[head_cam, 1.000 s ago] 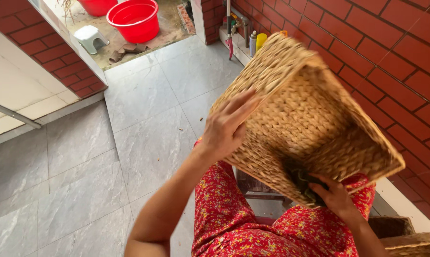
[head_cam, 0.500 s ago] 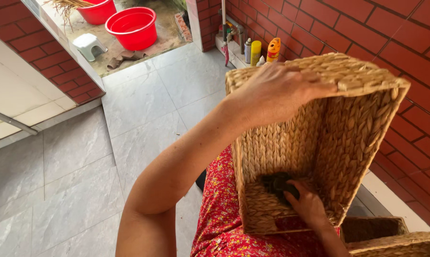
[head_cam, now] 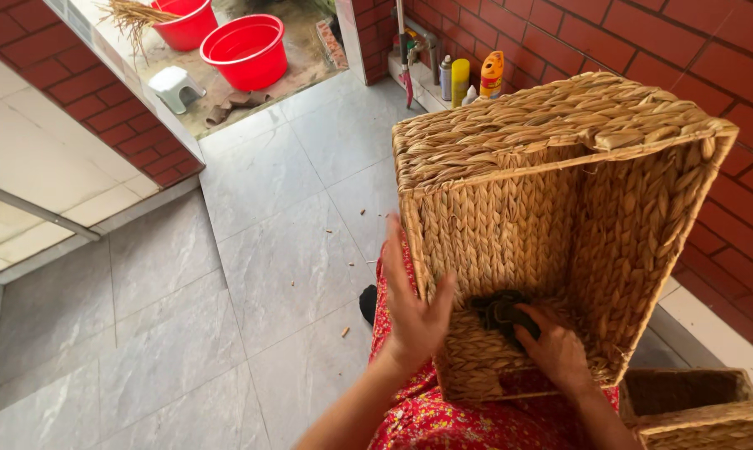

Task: The person sits on the floor holding a woven water-hyacinth storage basket on their lap and wipes its interior and rim with a green cloth. They occasionally use scissors to trim loose weave strands from the basket edge, then resume wiping, working through several baskets.

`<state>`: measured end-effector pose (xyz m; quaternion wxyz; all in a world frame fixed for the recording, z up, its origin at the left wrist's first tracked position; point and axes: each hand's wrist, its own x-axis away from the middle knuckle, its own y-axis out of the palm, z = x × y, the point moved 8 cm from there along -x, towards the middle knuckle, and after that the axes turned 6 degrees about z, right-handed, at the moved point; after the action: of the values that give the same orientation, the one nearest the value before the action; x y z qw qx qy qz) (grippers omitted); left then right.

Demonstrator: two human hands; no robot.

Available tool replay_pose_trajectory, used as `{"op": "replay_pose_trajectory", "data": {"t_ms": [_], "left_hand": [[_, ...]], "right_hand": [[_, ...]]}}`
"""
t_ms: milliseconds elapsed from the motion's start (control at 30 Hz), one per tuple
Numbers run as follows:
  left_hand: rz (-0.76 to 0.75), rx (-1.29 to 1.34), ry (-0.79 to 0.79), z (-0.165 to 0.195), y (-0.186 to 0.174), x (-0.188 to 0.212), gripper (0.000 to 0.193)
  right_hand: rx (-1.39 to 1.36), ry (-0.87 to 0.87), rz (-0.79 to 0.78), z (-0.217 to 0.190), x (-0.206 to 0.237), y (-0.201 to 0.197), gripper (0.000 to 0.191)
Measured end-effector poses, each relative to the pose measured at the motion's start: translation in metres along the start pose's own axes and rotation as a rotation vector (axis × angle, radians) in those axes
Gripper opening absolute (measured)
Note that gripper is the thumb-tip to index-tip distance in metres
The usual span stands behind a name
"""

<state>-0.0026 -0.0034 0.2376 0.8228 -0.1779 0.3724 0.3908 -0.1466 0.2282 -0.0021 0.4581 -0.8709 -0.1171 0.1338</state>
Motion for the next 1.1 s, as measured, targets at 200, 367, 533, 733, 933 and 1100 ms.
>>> {"op": "replay_pose_trajectory", "data": {"t_ms": [200, 367, 533, 733, 933, 1100], "left_hand": [[-0.062, 0.034, -0.073, -0.019, 0.019, 0.029, 0.060], [-0.192, 0.069, 0.016, -0.005, 0.055, -0.010, 0.063], [-0.308, 0.050, 0.084, 0.013, 0.072, -0.022, 0.075], [-0.215, 0.033, 0.025, -0.002, 0.035, -0.024, 0.074], [-0.157, 0.127, 0.083, 0.016, 0.029, 0.001, 0.062], [-0.204, 0.089, 0.095, 0.015, 0.040, -0.003, 0.061]], "right_hand": [[0.015, 0.002, -0.006, 0.003, 0.000, -0.004, 0.045], [-0.173, -0.083, -0.013, -0.020, -0.015, 0.021, 0.042], [-0.429, -0.489, -0.139, -0.105, -0.007, 0.076, 0.047], [0.194, -0.381, -0.216, -0.066, -0.008, 0.044, 0.057], [0.397, -0.290, -0.132, -0.010, -0.009, -0.009, 0.057], [0.157, -0.148, -0.050, -0.032, 0.000, 0.030, 0.044]]}}
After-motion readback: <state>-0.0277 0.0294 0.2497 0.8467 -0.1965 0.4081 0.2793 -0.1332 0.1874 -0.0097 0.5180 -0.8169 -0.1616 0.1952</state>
